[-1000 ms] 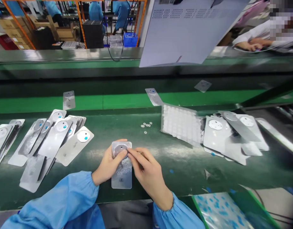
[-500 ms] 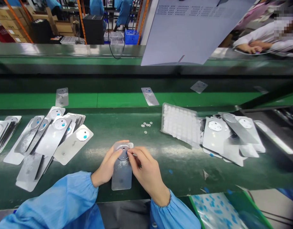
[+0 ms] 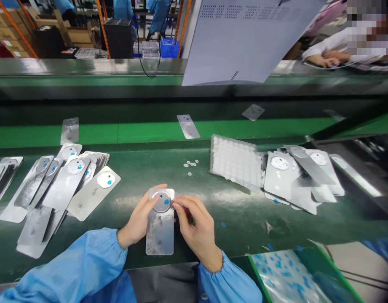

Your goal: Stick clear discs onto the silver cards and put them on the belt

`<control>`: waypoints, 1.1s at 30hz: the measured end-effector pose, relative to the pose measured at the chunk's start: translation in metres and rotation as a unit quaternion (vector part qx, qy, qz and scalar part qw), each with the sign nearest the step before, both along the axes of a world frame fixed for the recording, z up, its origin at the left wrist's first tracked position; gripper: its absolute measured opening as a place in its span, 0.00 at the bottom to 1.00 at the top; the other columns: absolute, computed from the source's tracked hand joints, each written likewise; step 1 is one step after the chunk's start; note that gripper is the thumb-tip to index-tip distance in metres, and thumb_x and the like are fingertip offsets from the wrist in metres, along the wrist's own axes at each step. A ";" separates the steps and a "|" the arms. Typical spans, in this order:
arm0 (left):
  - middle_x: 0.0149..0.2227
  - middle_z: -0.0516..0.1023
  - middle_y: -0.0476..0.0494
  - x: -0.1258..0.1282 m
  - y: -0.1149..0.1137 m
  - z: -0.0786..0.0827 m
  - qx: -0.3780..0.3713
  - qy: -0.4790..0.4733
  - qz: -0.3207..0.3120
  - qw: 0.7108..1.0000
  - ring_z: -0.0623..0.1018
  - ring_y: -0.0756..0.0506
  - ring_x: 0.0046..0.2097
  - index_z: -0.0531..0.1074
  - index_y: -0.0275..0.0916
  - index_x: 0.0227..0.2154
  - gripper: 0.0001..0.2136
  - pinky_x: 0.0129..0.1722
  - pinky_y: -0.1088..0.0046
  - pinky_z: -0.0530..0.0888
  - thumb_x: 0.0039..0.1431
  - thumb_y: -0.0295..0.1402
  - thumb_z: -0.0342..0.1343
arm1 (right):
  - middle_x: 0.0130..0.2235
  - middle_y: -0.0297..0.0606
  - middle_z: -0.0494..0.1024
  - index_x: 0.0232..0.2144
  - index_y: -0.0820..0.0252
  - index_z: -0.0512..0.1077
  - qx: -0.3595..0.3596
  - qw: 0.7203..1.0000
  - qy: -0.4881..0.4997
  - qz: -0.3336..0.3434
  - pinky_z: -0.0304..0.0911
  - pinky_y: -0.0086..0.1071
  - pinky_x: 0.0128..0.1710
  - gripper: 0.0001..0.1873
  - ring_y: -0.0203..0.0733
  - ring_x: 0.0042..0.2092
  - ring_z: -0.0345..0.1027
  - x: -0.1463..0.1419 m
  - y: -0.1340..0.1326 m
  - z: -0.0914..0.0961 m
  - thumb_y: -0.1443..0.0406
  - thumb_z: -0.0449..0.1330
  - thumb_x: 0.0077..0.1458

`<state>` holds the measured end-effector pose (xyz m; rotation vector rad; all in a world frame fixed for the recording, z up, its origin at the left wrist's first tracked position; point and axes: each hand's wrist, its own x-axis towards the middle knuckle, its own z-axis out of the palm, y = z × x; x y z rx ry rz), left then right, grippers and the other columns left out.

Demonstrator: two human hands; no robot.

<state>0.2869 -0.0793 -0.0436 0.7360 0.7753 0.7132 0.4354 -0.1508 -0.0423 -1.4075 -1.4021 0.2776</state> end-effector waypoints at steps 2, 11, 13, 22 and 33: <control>0.50 0.83 0.41 -0.001 0.000 -0.003 0.018 0.010 -0.012 1.000 0.82 0.40 0.48 0.74 0.42 0.58 0.23 0.48 0.67 0.76 0.62 0.43 0.63 | 0.43 0.43 0.77 0.47 0.55 0.77 -0.036 0.999 0.019 -0.008 0.71 0.32 0.31 0.10 0.40 0.35 0.73 0.000 0.002 -0.001 0.67 0.57 0.68; 0.56 0.81 0.38 -0.004 -0.004 0.002 0.175 0.090 -0.031 0.980 0.80 0.38 0.54 0.76 0.41 0.56 0.21 0.56 0.63 0.74 0.62 0.39 0.64 | 0.26 0.31 0.70 0.36 0.61 0.79 -0.216 0.961 0.167 0.030 0.53 0.25 0.20 0.12 0.31 0.22 0.56 -0.004 0.012 0.003 0.58 0.62 0.61; 0.53 0.82 0.38 -0.004 -0.003 0.003 0.184 0.110 -0.019 0.977 0.81 0.38 0.52 0.77 0.40 0.55 0.21 0.54 0.64 0.76 0.60 0.39 0.65 | 0.26 0.33 0.73 0.32 0.61 0.79 -0.211 0.963 0.166 0.033 0.57 0.26 0.22 0.15 0.33 0.24 0.61 -0.003 0.011 0.005 0.55 0.62 0.63; 0.38 0.85 0.43 0.003 0.001 0.009 0.079 0.133 0.023 0.988 0.84 0.41 0.37 0.77 0.38 0.50 0.20 0.37 0.68 0.79 0.53 0.35 0.67 | 0.44 0.42 0.85 0.51 0.55 0.79 -0.062 0.997 0.052 0.008 0.76 0.37 0.45 0.13 0.46 0.43 0.81 0.000 -0.005 0.005 0.64 0.56 0.71; 0.47 0.84 0.41 0.001 0.002 0.004 0.186 0.163 -0.015 0.969 0.82 0.42 0.46 0.77 0.37 0.52 0.19 0.49 0.67 0.76 0.58 0.35 0.60 | 0.40 0.40 0.81 0.48 0.57 0.79 0.030 0.977 -0.207 -0.031 0.71 0.30 0.34 0.13 0.37 0.33 0.76 -0.002 0.001 -0.003 0.73 0.58 0.68</control>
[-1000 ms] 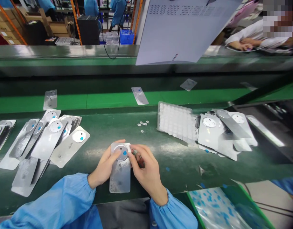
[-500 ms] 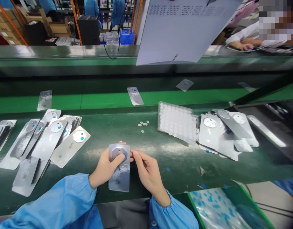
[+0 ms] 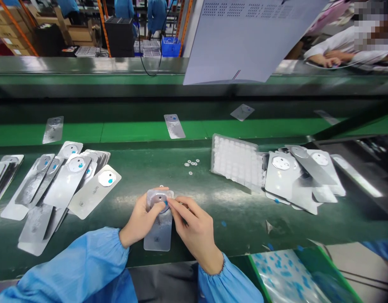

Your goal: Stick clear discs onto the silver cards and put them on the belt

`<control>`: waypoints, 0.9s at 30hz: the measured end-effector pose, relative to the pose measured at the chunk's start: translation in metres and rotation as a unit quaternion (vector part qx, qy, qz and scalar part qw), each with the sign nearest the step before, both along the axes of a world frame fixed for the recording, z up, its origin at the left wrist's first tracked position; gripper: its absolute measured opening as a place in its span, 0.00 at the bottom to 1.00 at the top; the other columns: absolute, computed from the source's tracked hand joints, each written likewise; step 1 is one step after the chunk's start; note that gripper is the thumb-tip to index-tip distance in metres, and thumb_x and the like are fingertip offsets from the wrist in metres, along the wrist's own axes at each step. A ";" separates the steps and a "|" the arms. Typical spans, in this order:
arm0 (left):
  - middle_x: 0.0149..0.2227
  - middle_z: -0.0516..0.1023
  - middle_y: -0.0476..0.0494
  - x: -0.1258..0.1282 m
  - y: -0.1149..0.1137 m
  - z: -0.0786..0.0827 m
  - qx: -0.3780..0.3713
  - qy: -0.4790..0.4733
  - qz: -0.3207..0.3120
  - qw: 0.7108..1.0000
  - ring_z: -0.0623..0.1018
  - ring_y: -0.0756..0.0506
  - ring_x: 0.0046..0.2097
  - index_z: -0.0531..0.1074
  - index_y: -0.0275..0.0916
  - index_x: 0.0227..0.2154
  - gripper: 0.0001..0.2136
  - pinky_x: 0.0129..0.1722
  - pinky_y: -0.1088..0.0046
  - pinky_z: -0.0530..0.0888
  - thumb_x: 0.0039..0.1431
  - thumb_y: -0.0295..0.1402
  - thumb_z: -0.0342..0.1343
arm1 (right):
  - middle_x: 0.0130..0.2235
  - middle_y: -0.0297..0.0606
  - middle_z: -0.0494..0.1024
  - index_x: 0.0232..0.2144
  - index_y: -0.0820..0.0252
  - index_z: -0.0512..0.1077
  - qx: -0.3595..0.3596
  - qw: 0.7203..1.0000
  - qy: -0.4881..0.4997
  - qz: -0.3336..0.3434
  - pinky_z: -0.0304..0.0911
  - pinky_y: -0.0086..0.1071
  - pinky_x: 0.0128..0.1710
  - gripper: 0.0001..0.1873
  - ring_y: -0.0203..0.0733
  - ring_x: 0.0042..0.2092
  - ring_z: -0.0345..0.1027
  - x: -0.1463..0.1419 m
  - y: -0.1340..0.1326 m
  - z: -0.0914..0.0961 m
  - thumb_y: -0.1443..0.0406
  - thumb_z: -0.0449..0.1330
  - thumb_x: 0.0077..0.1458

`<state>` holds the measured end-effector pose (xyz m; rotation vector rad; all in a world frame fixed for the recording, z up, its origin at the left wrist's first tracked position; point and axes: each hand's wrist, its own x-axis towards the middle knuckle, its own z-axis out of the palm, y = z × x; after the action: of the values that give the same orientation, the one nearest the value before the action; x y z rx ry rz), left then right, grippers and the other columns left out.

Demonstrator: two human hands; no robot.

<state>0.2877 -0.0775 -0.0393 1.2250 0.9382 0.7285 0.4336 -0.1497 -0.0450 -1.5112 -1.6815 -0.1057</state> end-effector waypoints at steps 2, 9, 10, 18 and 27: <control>0.51 0.83 0.40 -0.002 0.001 -0.002 -0.007 -0.014 -0.009 1.000 0.81 0.40 0.51 0.77 0.37 0.53 0.20 0.53 0.66 0.75 0.58 0.34 0.57 | 0.39 0.39 0.82 0.47 0.57 0.79 0.003 1.000 -0.009 0.000 0.71 0.30 0.36 0.12 0.38 0.35 0.77 0.001 0.000 0.001 0.73 0.58 0.68; 0.57 0.80 0.40 -0.008 0.000 -0.004 0.002 -0.017 -0.035 0.999 0.76 0.37 0.60 0.78 0.37 0.53 0.19 0.63 0.62 0.68 0.60 0.34 0.55 | 0.38 0.37 0.83 0.43 0.58 0.77 0.005 1.000 -0.010 0.002 0.70 0.30 0.37 0.06 0.38 0.36 0.78 -0.001 0.003 0.006 0.71 0.61 0.68; 0.57 0.80 0.40 -0.008 0.000 -0.004 -0.001 -0.020 -0.036 0.999 0.76 0.37 0.60 0.78 0.37 0.53 0.19 0.63 0.61 0.68 0.60 0.34 0.55 | 0.38 0.37 0.83 0.42 0.58 0.77 0.000 1.000 -0.015 0.001 0.70 0.30 0.37 0.06 0.38 0.35 0.78 -0.002 0.003 0.006 0.71 0.60 0.68; 0.57 0.81 0.40 -0.004 -0.001 -0.001 -0.046 -0.044 -0.002 0.998 0.75 0.36 0.62 0.80 0.36 0.52 0.19 0.65 0.62 0.66 0.62 0.37 0.56 | 0.36 0.39 0.79 0.41 0.58 0.72 -0.017 0.999 -0.030 0.039 0.68 0.30 0.32 0.09 0.39 0.34 0.75 -0.001 0.003 -0.001 0.72 0.53 0.71; 0.43 0.86 0.35 0.000 0.000 0.006 -0.230 -0.142 0.010 0.963 0.86 0.33 0.43 0.72 0.33 0.60 0.29 0.37 0.65 0.79 0.56 0.40 0.60 | 0.33 0.36 0.76 0.33 0.56 0.75 0.007 0.966 0.251 -0.065 0.68 0.34 0.35 0.06 0.42 0.36 0.72 0.031 -0.027 0.006 0.67 0.62 0.64</control>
<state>0.2881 -0.0777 -0.0329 0.6835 0.8216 0.6354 0.4647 -0.1766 -0.0389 -1.4839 -1.1766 0.1842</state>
